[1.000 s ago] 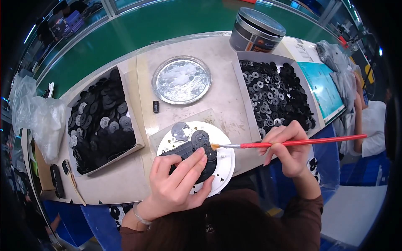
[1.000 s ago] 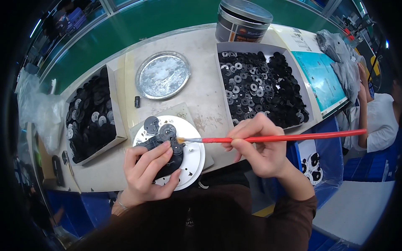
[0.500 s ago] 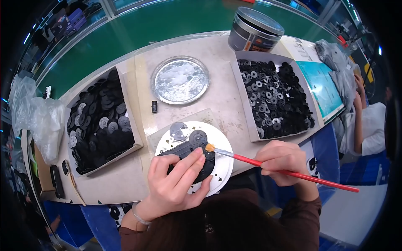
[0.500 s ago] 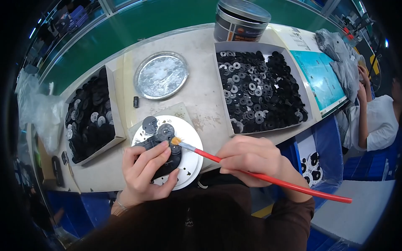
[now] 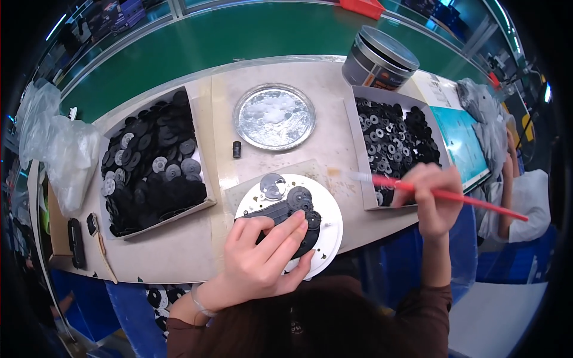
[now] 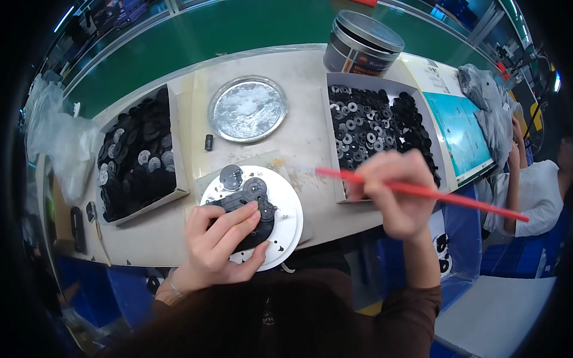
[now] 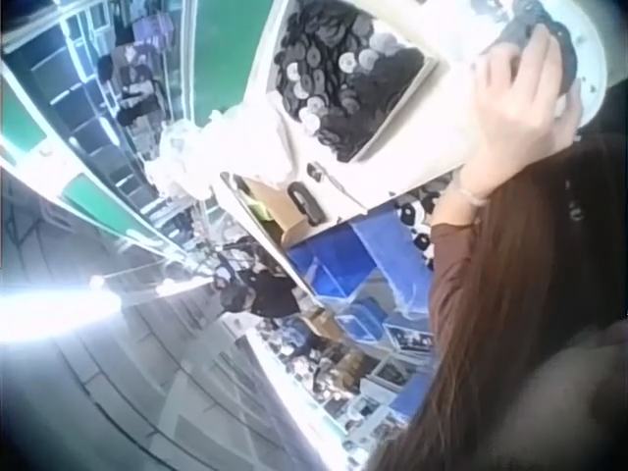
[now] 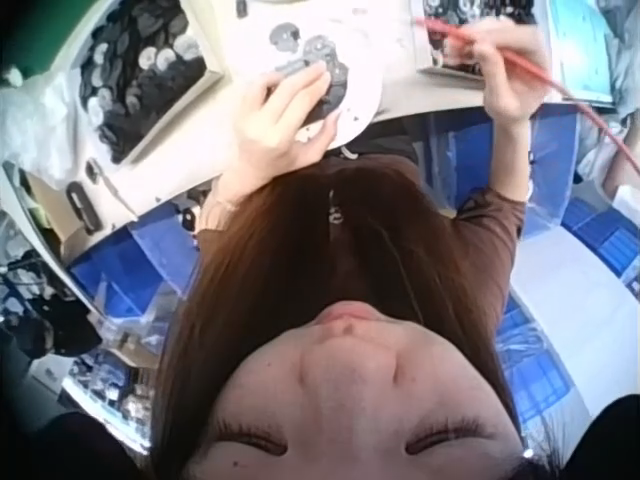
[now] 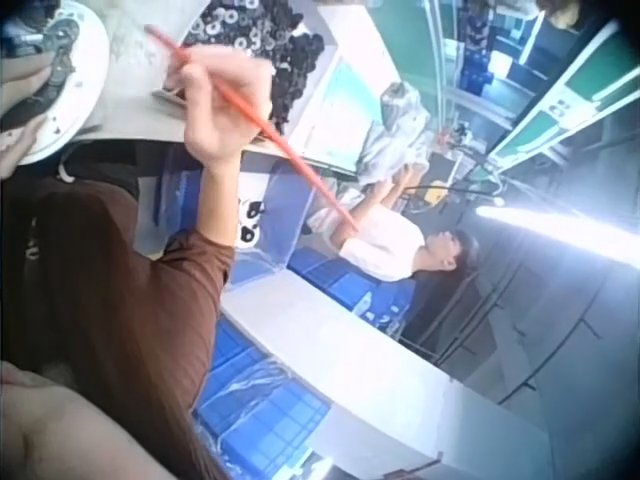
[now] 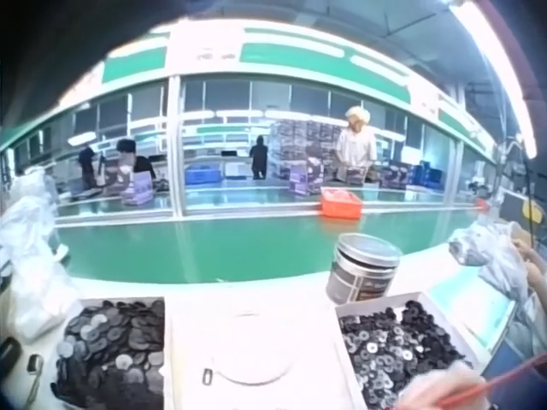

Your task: Apply lubricant to circular components with a brush on an assembly line and place them into storage bins.

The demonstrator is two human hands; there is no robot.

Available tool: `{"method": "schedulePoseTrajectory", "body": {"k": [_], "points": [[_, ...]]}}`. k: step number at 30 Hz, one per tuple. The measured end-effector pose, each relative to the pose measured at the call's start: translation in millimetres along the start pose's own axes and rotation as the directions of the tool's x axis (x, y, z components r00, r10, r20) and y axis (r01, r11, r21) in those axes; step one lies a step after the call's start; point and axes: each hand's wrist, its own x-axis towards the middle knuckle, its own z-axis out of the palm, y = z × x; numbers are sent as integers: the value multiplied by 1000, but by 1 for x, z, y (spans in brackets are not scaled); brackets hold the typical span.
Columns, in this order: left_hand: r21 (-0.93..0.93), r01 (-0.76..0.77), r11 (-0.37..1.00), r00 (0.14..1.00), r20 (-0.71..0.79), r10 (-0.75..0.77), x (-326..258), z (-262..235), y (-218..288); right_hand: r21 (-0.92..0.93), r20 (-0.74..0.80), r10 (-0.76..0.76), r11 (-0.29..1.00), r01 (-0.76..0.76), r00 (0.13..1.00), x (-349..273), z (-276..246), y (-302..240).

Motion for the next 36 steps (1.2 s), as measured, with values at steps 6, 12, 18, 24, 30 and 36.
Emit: {"method": "schedulePoseTrajectory", "body": {"k": [6,12,18,24,30,36], "points": [[-4,-2,1000,1000,-11,2,0,-1,-1,52,-32,347,937,-345,937,38,24,21],[-22,-11,1000,1000,-19,10,-4,-2,-4,33,20,495,868,-495,869,43,27,40],[-38,-28,999,999,-27,27,-5,-1,-3,218,-213,519,851,-478,828,20,-24,50],[-85,23,996,998,-54,-27,-9,-1,0,-206,-242,556,771,-602,795,-2,-48,47],[-41,-25,999,996,85,28,-2,-21,6,-301,-409,232,879,-370,883,-6,-35,31],[74,18,997,989,146,-29,58,-54,-33,-525,-578,-35,781,-338,815,-42,-86,42]]}}
